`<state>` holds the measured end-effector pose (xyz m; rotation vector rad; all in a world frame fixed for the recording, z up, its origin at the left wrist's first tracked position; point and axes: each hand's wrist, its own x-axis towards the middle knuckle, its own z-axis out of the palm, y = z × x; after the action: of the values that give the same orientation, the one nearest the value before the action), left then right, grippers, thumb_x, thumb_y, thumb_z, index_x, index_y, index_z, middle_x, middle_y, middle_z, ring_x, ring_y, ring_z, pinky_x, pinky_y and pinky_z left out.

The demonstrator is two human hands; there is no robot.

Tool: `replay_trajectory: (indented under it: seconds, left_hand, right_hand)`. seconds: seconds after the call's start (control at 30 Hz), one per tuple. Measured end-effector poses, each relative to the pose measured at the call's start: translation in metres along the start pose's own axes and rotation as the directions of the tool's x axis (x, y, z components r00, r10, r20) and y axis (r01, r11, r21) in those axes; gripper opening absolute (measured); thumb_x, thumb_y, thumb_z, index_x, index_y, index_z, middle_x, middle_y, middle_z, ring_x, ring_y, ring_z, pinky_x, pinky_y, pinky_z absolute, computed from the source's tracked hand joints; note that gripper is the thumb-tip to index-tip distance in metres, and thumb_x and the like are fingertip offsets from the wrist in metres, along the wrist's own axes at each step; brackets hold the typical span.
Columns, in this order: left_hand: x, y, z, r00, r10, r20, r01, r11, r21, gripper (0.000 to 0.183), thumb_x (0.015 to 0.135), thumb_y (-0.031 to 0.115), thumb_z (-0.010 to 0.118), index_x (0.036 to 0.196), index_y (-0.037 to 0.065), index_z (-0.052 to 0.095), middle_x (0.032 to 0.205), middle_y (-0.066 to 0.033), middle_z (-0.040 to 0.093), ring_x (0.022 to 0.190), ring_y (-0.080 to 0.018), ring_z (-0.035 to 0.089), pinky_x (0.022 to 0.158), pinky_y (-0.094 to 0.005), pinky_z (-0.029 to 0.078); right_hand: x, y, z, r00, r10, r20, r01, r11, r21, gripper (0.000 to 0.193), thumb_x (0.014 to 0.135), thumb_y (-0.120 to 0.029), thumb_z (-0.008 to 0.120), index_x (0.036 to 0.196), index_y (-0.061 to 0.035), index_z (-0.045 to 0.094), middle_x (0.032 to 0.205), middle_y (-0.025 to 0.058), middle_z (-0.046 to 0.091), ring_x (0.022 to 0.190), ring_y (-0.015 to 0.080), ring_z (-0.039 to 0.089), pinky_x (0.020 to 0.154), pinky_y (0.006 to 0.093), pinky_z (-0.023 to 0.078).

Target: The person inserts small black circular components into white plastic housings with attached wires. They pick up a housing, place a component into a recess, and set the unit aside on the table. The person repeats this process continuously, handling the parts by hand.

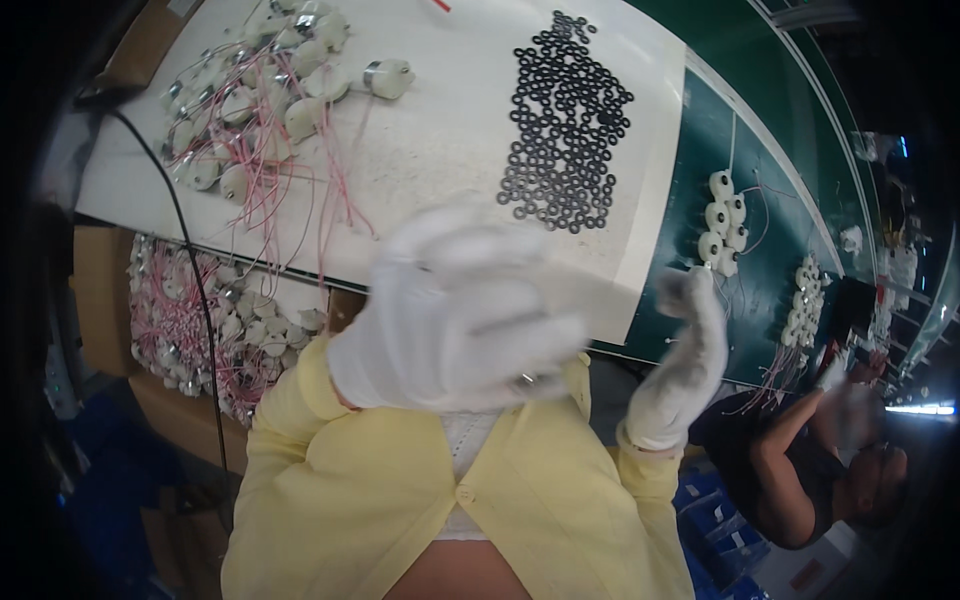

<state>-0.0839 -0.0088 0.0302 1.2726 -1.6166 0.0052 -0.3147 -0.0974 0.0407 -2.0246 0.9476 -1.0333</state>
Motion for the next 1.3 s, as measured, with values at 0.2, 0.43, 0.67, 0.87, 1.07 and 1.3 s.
replay_trajectory:
  seconds: [0.2, 0.43, 0.67, 0.87, 1.07, 1.3]
  left_hand:
    - [0.020, 0.011, 0.044, 0.918, 0.106, -0.382, -0.062, 0.990, 0.126, 0.030, 0.073, 0.028, 0.080, 0.099, 0.018, 0.070, 0.096, 0.0007, 0.061, 0.108, -0.0251, 0.066, 0.092, -0.0459, 0.055]
    - [0.040, -0.039, -0.009, 0.980, -0.061, -0.189, 0.094, 0.981, 0.171, 0.026, 0.084, 0.020, 0.078, 0.108, 0.012, 0.074, 0.101, -0.0065, 0.068, 0.099, -0.0299, 0.068, 0.083, -0.0429, 0.055]
    - [0.040, -0.109, -0.045, 0.996, -0.084, -0.008, 0.053, 0.541, 0.839, 0.015, 0.092, 0.020, 0.072, 0.103, 0.011, 0.074, 0.094, -0.0073, 0.074, 0.101, -0.0296, 0.070, 0.091, -0.0435, 0.053]
    - [0.022, -0.086, -0.033, 0.989, -0.144, 0.024, 0.076, 0.649, 0.757, 0.013, 0.088, 0.020, 0.076, 0.099, 0.012, 0.074, 0.089, -0.0055, 0.072, 0.098, -0.0278, 0.070, 0.093, -0.0442, 0.052]
    - [-0.003, -0.055, -0.034, 0.985, -0.170, -0.006, 0.131, 0.734, 0.666, 0.026, 0.082, 0.021, 0.081, 0.105, 0.011, 0.074, 0.084, -0.0053, 0.067, 0.095, -0.0288, 0.068, 0.093, -0.0460, 0.051]
    - [-0.017, -0.046, -0.023, 0.939, -0.343, -0.005, 0.280, 0.759, 0.588, 0.036, 0.082, 0.028, 0.080, 0.115, 0.014, 0.074, 0.092, -0.0057, 0.068, 0.102, -0.0304, 0.068, 0.100, -0.0494, 0.049]
  right_hand:
    - [0.002, -0.018, 0.055, 0.877, 0.271, 0.396, -0.423, 0.044, 0.905, 0.086, 0.105, -0.071, 0.043, 0.142, 0.0057, 0.055, 0.130, 0.0147, 0.066, 0.109, 0.0238, 0.066, 0.098, 0.0342, 0.053]
    - [0.028, -0.020, 0.060, 0.766, 0.072, 0.639, -0.621, -0.171, 0.765, 0.071, 0.111, -0.062, 0.042, 0.117, 0.0040, 0.069, 0.093, 0.0096, 0.070, 0.060, 0.0173, 0.056, 0.060, 0.0284, 0.049]
    - [0.040, 0.000, 0.023, 0.731, 0.285, 0.620, -0.677, 0.410, 0.611, 0.056, 0.110, -0.048, 0.054, 0.121, 0.0054, 0.067, 0.094, 0.0088, 0.070, 0.060, 0.0106, 0.050, 0.059, 0.0248, 0.042]
    - [0.045, 0.013, 0.010, 0.838, 0.477, 0.267, -0.500, 0.866, 0.023, 0.037, 0.106, -0.010, 0.065, 0.138, 0.0062, 0.061, 0.105, 0.0036, 0.072, 0.091, 0.0065, 0.063, 0.081, 0.0205, 0.049]
    - [0.056, 0.020, 0.006, 0.893, 0.319, 0.316, -0.256, 0.940, -0.225, 0.037, 0.101, -0.003, 0.067, 0.137, 0.0048, 0.064, 0.102, 0.0055, 0.074, 0.088, 0.0094, 0.067, 0.080, 0.0254, 0.054]
    - [0.066, 0.010, 0.013, 0.912, 0.144, 0.385, 0.028, 0.913, -0.406, 0.036, 0.096, 0.003, 0.066, 0.131, 0.0007, 0.068, 0.093, 0.0108, 0.072, 0.081, 0.0206, 0.071, 0.078, 0.0317, 0.056]
